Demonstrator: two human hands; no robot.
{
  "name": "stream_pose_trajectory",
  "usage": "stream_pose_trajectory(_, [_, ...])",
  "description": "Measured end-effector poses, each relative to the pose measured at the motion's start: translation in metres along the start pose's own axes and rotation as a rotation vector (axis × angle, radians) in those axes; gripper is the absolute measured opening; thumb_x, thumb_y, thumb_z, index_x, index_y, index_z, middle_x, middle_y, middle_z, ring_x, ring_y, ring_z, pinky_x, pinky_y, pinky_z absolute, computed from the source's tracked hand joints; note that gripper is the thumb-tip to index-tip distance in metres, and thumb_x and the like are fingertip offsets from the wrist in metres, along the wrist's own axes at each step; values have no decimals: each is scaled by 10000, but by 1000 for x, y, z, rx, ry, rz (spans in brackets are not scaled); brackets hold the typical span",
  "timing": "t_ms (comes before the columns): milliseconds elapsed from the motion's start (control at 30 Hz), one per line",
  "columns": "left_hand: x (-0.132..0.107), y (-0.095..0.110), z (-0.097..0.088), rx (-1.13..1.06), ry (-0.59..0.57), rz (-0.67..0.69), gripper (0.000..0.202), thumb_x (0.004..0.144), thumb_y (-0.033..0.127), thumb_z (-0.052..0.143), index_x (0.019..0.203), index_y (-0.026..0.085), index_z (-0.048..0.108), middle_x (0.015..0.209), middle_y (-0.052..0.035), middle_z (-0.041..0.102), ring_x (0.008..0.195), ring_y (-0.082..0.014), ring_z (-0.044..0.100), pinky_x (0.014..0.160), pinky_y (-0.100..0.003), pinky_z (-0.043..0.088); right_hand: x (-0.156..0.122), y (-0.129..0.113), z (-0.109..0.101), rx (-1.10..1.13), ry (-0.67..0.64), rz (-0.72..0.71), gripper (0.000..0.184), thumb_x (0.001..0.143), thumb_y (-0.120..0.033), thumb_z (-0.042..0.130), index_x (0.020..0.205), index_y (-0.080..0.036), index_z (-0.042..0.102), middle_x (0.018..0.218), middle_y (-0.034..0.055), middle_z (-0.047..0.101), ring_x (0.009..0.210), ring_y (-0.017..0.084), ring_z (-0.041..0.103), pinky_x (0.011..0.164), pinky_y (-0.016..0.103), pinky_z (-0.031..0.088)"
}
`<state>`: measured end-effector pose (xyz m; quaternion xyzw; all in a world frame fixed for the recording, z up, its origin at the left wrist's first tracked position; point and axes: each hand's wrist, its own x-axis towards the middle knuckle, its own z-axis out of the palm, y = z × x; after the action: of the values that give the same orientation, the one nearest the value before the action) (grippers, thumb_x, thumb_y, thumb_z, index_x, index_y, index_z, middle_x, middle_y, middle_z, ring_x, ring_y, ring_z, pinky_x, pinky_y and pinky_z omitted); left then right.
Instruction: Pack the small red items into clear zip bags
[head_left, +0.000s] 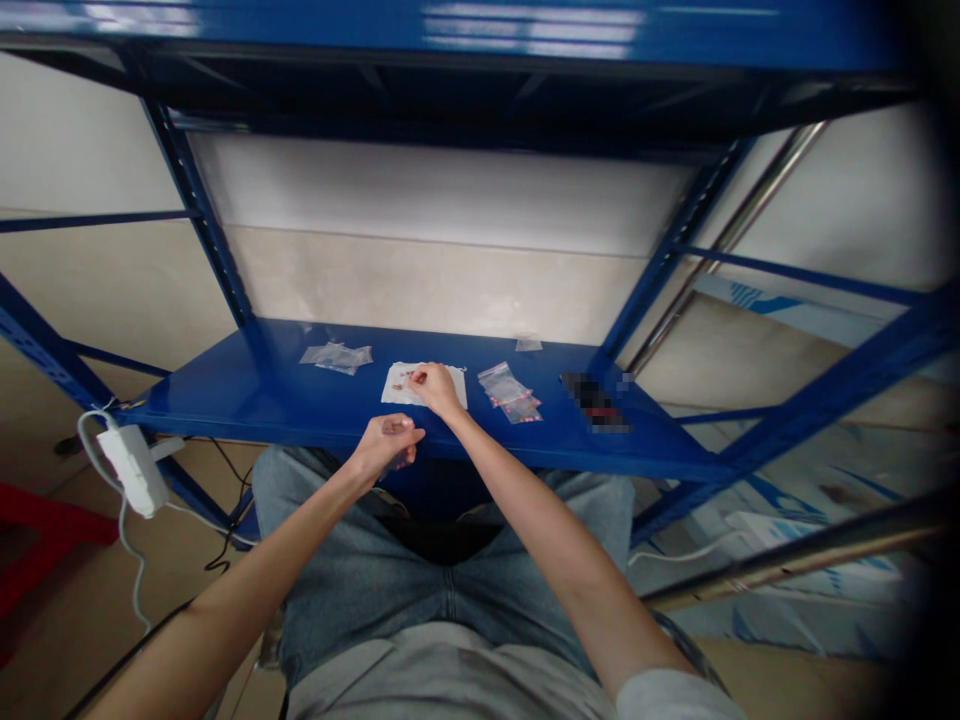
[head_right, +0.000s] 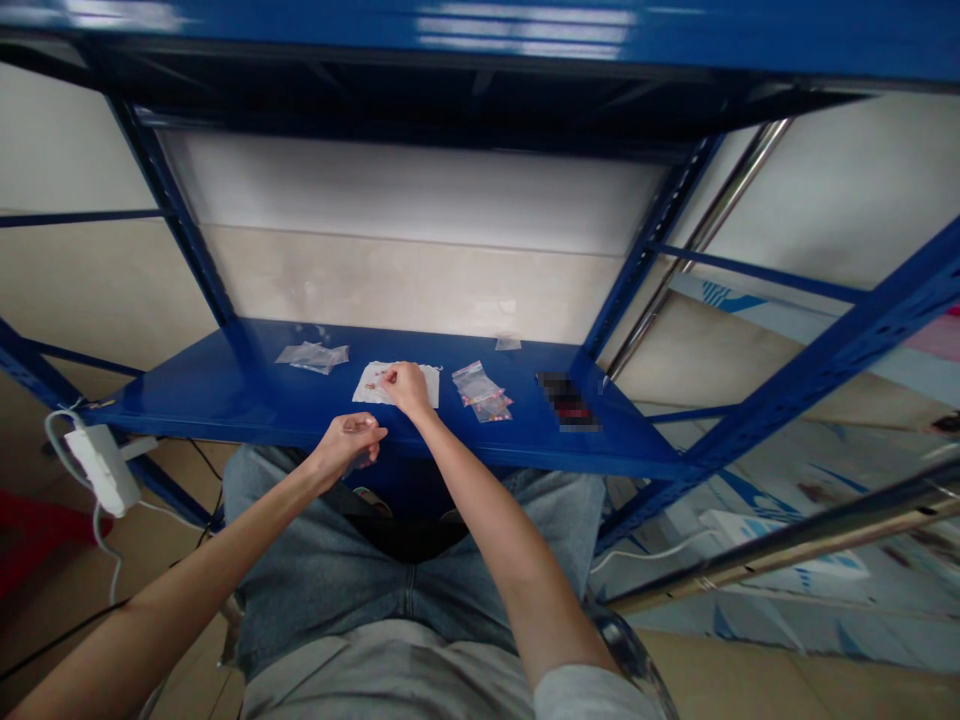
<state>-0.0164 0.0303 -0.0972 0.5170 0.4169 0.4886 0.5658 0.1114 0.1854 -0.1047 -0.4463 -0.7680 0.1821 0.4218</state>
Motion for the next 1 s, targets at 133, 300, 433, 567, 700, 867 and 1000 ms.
stream_pose_trajectory(133, [2,-2,-1,11,-5,6,377,722,449,788,772,185,524,507,11,600,392,-103,489,402,-212,369,-1,3,1,-57,55,35,102,722,-174,710,640,-214,757,766,52,774,734,212,700,709,265,496])
stream_pose_trajectory(300, [2,-1,-1,21,-10,5,381,724,455,788,760,181,526,501,8,601,384,-101,482,397,-213,365,-2,3,1,-63,86,41,83,701,-179,733,633,-218,762,776,56,777,756,225,709,740,276,502])
stream_pose_trajectory(433, [1,0,0,25,-1,-5,398,709,470,796,759,183,524,491,11,596,380,-102,483,391,-209,354,-1,1,-2,-33,95,46,44,694,-206,748,653,-213,764,739,49,762,732,215,692,747,288,498])
stream_pose_trajectory(567, [0,1,0,-3,7,-11,412,688,469,812,769,187,523,497,15,594,386,-99,481,388,-202,339,0,-3,-5,45,132,57,57,725,-225,723,703,-188,760,774,55,747,746,200,673,723,283,494])
stream_pose_trajectory(700, [1,0,-1,-16,7,-12,417,688,475,810,765,188,519,492,12,591,385,-101,481,382,-201,329,-3,-12,-14,149,135,46,123,759,-277,703,752,-165,754,801,60,733,735,187,654,692,279,492])
stream_pose_trajectory(867, [2,1,-2,12,3,-8,413,687,480,807,763,184,529,505,7,602,392,-105,499,390,-203,339,-15,-33,-39,297,58,3,224,768,-384,729,792,-164,762,819,62,741,751,185,647,679,272,482])
stream_pose_trajectory(1000, [1,1,-3,13,-16,-2,388,703,460,799,758,182,534,513,4,603,400,-106,496,393,-206,342,-31,-59,-55,383,-87,-60,206,755,-379,765,781,-175,765,830,50,739,737,177,636,671,276,461])
